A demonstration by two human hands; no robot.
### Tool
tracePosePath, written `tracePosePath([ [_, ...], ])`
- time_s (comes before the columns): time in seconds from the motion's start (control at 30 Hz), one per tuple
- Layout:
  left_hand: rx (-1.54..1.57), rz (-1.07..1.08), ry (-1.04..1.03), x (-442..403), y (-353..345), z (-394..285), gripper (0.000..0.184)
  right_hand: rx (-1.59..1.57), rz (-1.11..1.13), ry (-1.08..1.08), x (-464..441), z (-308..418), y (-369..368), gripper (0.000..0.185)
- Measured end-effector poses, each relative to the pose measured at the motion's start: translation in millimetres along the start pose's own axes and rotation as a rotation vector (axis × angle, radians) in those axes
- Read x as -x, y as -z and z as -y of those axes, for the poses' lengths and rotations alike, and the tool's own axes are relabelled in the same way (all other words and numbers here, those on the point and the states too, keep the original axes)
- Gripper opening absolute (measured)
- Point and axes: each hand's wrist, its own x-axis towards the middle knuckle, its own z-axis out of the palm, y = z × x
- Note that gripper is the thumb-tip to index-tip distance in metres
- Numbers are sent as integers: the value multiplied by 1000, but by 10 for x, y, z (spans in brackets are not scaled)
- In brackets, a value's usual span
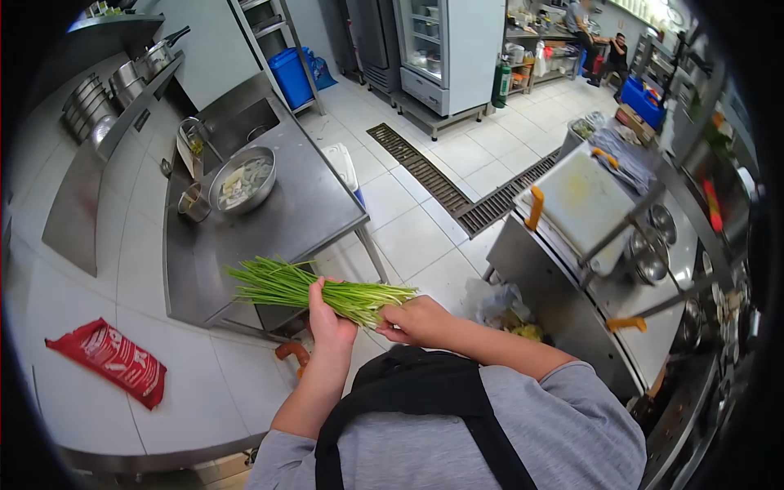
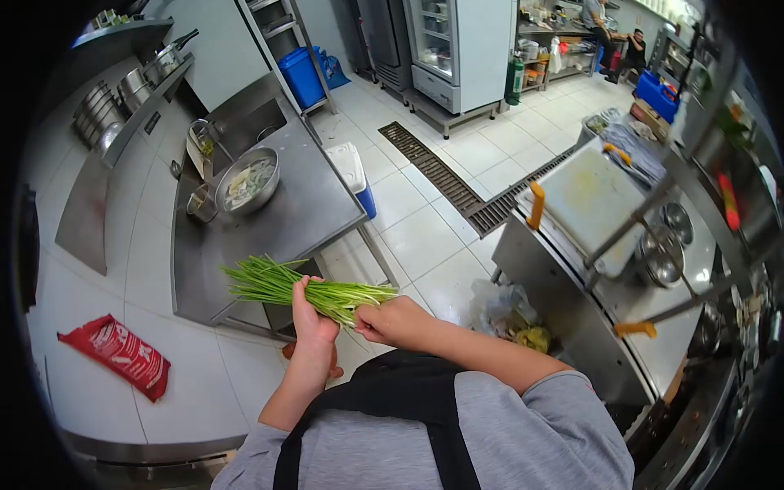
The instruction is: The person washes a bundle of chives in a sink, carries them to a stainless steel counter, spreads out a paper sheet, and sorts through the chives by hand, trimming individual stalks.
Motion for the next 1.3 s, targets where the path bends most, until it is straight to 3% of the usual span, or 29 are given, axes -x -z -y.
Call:
tracePosePath([
  [0.17, -8, 29, 110, -1166, -323, 163, 19, 20, 17, -62, -401, -965, 30, 15],
  [0.43, -150, 179, 341, -2666, -1760, 451, 22, 95, -155, -154, -1166, -2275, 761, 14],
  [0.5, -220, 267, 289, -3005, -2051, 532, 23, 96, -229, -177, -1297, -2564, 891, 14],
  [0.7, -137, 318, 380, -3899, -2704, 777, 22, 71, -217, -71, -1720, -3449, 1436, 13],
  [0.77, -164, 402, 324, -4162, -2918, 862, 20, 35, -166, -84, -1827, -3798, 1577, 13],
  [0.83, -171, 302, 214, -4609, -3082, 1011, 21, -4, -97, -75, -1983, -4180, 1788, 14],
  [0.9, -141, 289, 246, -4864, -3356, 1126, 21, -4, -38, -150, -2129, -4548, 2016, 15],
  [1.1, -158, 254, 139, -5595, -4135, 1423, 21, -67, -221, -139, -2275, -5282, 3038, 27],
  [1.13, -154, 293, 142, -5805, -4161, 1461, 21, -71, -382, -76, -2265, -5413, 3163, 33],
  [1.17, -147, 271, 150, -6117, -4130, 1485, 20, -62, -396, -97, -2217, -5554, 3307, 33],
  [1.23, -247, 169, 123, -6283, -4385, 1605, 20, 163, -612, 29, -2043, -5833, 3598, 36],
  [1.3, -262, 138, 138, -6639, -4570, 1777, 20, 311, -730, -97, -1775, -6237, 3752, 35],
])
